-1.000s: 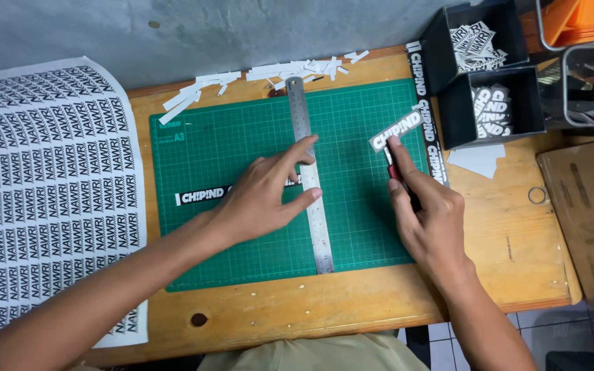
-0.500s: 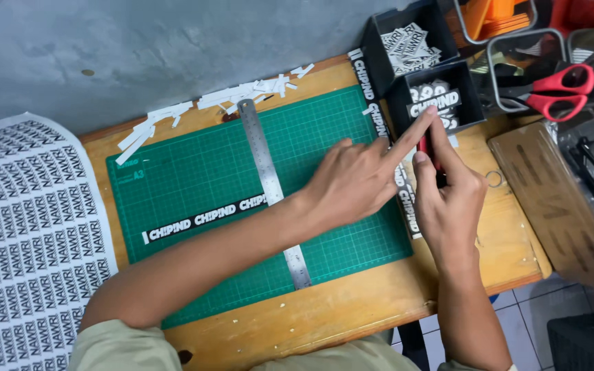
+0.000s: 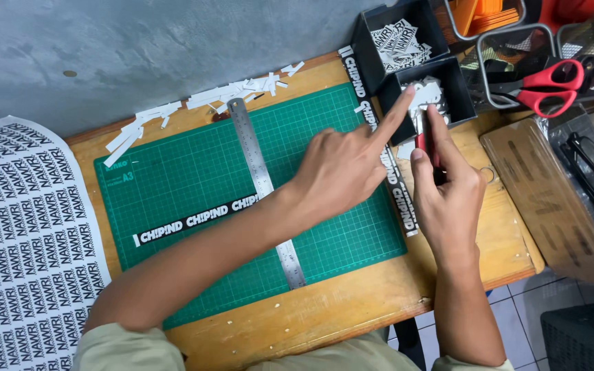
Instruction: The person uses a metal ruler and a red utility knife to cut a strip of white stickers with black text on a green cutting mat. They repeatedly align the ruler and slice the material to separate individual sticker units.
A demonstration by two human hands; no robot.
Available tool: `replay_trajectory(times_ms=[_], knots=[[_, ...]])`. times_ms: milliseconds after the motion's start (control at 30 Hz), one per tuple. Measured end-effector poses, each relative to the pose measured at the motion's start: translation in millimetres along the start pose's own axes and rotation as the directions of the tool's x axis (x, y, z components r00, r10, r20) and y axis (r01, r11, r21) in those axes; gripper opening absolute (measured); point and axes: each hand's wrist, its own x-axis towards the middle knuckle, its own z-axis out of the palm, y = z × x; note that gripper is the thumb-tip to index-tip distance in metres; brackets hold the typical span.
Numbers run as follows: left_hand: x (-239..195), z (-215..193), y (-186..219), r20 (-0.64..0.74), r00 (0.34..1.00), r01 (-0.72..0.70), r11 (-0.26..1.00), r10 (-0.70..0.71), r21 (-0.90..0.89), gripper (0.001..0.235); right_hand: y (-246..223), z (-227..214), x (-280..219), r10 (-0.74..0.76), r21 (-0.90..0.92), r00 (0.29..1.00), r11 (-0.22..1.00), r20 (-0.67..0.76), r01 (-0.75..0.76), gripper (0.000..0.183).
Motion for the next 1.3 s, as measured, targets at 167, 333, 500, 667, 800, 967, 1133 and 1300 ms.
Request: replay_trajectory(times_ms=[167, 333, 500, 667, 800, 967, 1133, 1300], knots=[[-91, -36, -30, -0.141, 0.989, -0.02, 0.995, 0.034, 0.098, 0.076, -6, 5, -12, -0.084, -0.048, 0.993, 0.995, 0.087, 0.088, 0.053], [-190, -24, -45, -0.1, 0.983, 0.164, 0.977, -0.151, 0.134, 0.062, -17, 24, -23, -0.185, 0.053, 0.951, 0.983, 0.249, 0.178, 0.053], [-231, 6, -41, 0.0, 0.96, 0.277, 0.954, -0.279, 0.111, 0.098, -13, 44, -37, -0.225, 0.064, 0.882, 0.974, 0.414, 0.219, 0.057], [-203, 9, -33, -0.035, 0.967, 0.25, 0.964, -0.254, -0.094, 0.104, -14, 52, -38, -0.156, 0.064, 0.901, 0.988, 0.405, 0.143, 0.055], [-175, 11, -29, -0.089, 0.976, 0.183, 0.966, -0.201, -0.183, 0.106, -6, 53, -34, -0.145, 0.041, 0.905, 0.989, 0.401, 0.14, 0.056], [-169, 2, -29, -0.087, 0.986, 0.127, 0.977, -0.144, -0.169, 0.098, -8, 53, -32, -0.109, 0.066, 0.921, 0.994, 0.375, 0.091, 0.056], [-189, -9, -47, -0.058, 0.98, 0.185, 0.978, -0.191, -0.094, 0.093, 12, 68, -42, -0.14, 0.049, 0.926, 0.99, 0.349, 0.131, 0.053], [-213, -7, -68, 0.015, 0.994, 0.112, 0.984, -0.111, -0.14, 0.091, -26, 69, -44, -0.232, 0.063, 0.862, 0.971, 0.452, 0.229, 0.043]])
